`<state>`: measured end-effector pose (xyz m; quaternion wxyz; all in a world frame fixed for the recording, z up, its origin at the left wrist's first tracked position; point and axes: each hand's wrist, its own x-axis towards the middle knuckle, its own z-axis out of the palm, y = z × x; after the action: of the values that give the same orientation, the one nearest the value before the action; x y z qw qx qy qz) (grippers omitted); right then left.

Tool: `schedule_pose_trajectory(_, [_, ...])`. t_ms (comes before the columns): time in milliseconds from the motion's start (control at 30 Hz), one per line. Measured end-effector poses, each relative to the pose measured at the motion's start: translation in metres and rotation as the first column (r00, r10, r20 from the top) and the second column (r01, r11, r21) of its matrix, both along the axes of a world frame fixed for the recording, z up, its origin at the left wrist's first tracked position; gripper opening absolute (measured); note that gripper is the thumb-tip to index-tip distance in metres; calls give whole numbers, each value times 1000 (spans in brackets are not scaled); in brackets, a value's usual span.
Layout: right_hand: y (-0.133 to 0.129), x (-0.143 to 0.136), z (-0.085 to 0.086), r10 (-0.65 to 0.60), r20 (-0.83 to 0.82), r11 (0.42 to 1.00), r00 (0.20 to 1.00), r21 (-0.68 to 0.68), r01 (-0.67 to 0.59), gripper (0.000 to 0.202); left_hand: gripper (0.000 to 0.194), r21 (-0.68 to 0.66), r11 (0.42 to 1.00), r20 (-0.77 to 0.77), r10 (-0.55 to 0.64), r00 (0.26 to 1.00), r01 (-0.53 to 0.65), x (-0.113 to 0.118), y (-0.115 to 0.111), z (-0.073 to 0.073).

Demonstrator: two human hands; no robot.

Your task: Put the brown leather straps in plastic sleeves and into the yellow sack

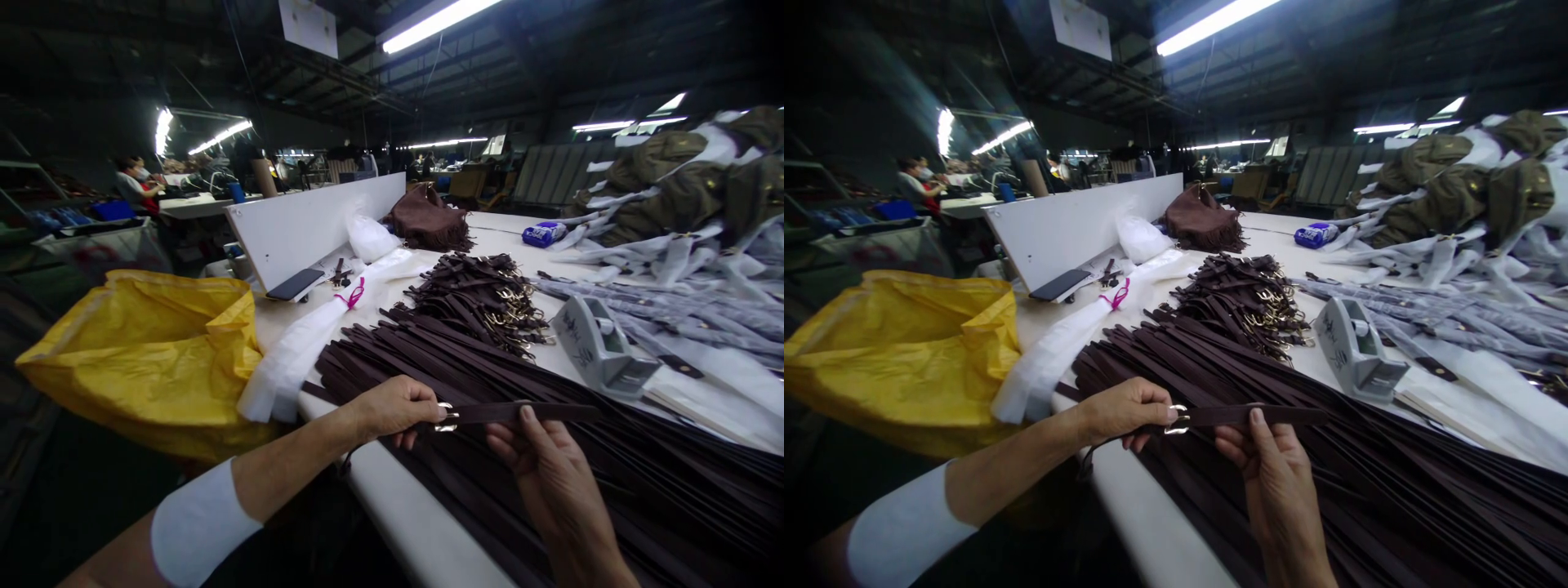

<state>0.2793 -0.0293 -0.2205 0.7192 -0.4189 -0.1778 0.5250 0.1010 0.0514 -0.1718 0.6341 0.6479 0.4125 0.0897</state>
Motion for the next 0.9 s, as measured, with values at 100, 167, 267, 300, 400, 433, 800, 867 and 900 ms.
schedule_pose_trajectory(100, [-1, 2, -2, 3, 5, 1000, 1000, 1, -3, 31, 25, 2, 1000, -2, 17, 1000, -17, 1, 0, -4])
schedule_pose_trajectory(167, [-1, 3, -3, 2, 14, 1000, 1000, 1, -2, 30, 27, 11, 1000, -4, 16, 1000, -16, 2, -1, -6])
schedule_pose_trajectory(267, [-3, 2, -3, 18, 21, 1000, 1000, 1, -18, 29, 29, 32, 999, -11, 3, 1000, -3, 2, -2, -4])
schedule_pose_trajectory(300, [-3, 2, -3, 26, 24, 1000, 999, 1, -26, 28, 29, 40, 999, -14, 0, 1000, 0, 3, -2, -3])
schedule_pose_trajectory(400, [-4, 1, -1, 40, 47, 999, 998, 6, -41, 27, 30, 68, 997, -32, -18, 999, 21, 3, -3, 0])
schedule_pose_trajectory(433, [-5, 1, 0, 41, 58, 999, 997, 8, -42, 27, 29, 85, 996, -45, -29, 999, 33, 3, -2, 0])
schedule_pose_trajectory(800, [-30, -36, 27, -138, 871, 989, 471, 93, 119, 19, 22, 319, 908, -157, -231, 960, 271, 13, 4, -5])
schedule_pose_trajectory(867, [-32, -35, 35, -124, 858, 992, 498, 101, 73, 18, 18, 379, 812, -193, -399, 897, 443, 18, 6, 4])
schedule_pose_trajectory(900, [-32, -32, 38, -73, 833, 996, 548, 90, -4, 19, 15, 425, 731, -234, -481, 845, 533, 21, 8, 8])
